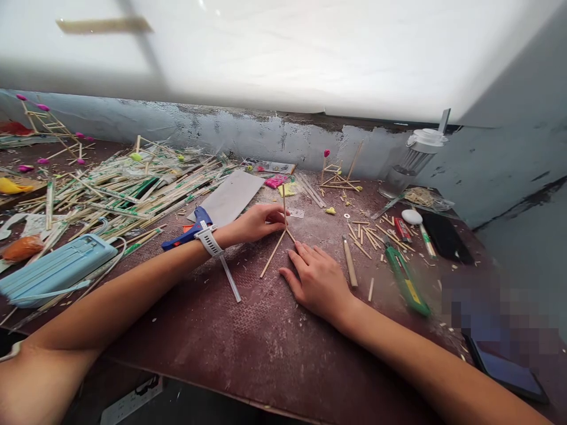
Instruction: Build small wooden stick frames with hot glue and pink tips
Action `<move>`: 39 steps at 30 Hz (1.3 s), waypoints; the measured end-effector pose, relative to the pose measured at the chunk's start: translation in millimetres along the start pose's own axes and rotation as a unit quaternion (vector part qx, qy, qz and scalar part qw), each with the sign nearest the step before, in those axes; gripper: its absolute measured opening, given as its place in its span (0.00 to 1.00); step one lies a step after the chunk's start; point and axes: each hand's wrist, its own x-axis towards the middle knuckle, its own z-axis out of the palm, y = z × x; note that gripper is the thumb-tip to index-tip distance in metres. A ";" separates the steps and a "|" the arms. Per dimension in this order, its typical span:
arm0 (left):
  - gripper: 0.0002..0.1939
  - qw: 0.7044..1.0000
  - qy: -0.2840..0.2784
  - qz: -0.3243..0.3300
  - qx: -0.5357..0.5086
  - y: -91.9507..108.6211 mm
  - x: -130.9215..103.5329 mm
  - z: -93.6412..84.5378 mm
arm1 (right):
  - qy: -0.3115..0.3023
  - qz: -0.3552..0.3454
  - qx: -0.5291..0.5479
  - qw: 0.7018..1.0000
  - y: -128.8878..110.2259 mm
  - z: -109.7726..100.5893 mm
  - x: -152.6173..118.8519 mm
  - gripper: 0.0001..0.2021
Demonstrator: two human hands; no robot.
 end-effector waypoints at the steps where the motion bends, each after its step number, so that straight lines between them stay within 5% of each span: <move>1: 0.10 1.000 -0.002 0.002 0.003 -0.3 0.0 0.3 | -0.002 0.002 0.000 1.000 -0.1 -0.4 0.1 0.21; 39: 0.06 0.998 0.024 0.009 0.055 3.9 -2.5 5.3 | 0.002 0.002 0.002 1.000 -0.6 -0.6 0.2 0.21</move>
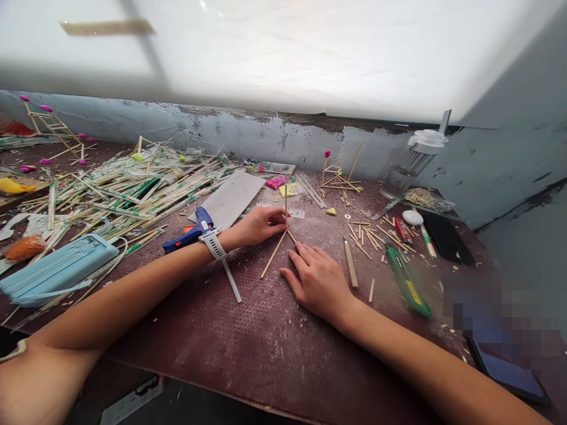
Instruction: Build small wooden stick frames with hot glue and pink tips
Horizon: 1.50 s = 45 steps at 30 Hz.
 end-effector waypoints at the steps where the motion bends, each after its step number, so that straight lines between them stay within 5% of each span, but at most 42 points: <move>1: 0.06 1.000 0.000 0.001 0.005 0.6 0.0 -0.2 | -0.001 0.001 0.001 1.000 0.1 0.1 -0.1 0.21; 45: 0.02 1.000 -0.013 -0.008 -0.009 1.8 1.6 0.3 | 0.004 0.000 -0.008 1.000 0.6 1.9 -0.8 0.21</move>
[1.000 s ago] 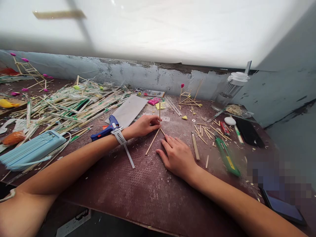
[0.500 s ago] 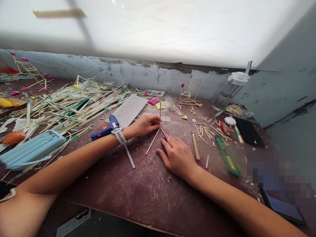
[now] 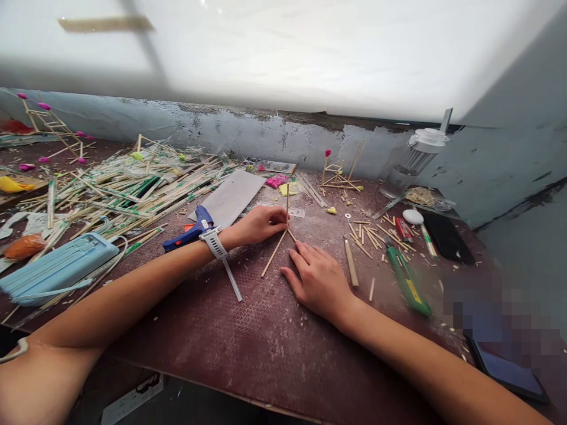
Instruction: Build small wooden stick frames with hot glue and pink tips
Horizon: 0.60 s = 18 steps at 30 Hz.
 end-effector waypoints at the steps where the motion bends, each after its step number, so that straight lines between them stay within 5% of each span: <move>1: 0.02 1.000 0.000 0.000 -0.001 -0.1 0.0 0.0 | 0.002 0.000 -0.001 1.000 0.0 0.2 0.0 0.21; 18: 0.08 0.999 -0.031 -0.012 -0.043 -6.4 -0.2 -7.8 | 0.009 -0.007 -0.007 1.000 -0.6 -0.1 0.3 0.21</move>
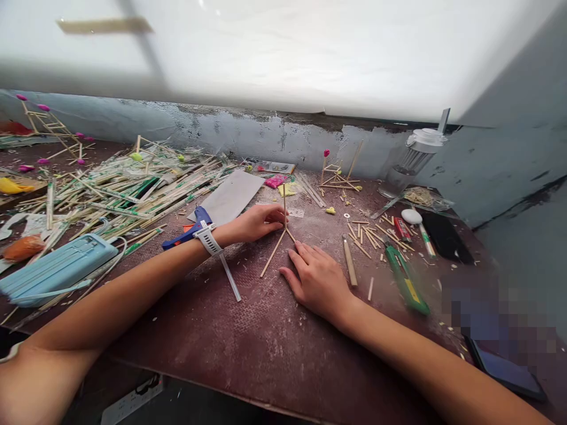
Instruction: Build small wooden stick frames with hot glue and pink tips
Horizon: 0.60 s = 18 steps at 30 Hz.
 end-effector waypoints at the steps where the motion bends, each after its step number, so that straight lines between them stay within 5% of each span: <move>1: 0.09 1.000 -0.003 -0.001 0.008 -0.1 0.0 -0.6 | 0.001 0.001 0.002 1.000 0.1 0.2 0.0 0.21; 14: 0.08 0.997 -0.016 0.004 0.069 4.2 0.1 -1.4 | -0.007 0.003 0.004 1.000 0.0 -1.8 0.5 0.21; 18: 0.12 0.974 0.021 -0.034 0.221 15.9 -1.6 -12.4 | -0.016 0.009 0.011 1.000 0.3 -1.7 0.5 0.21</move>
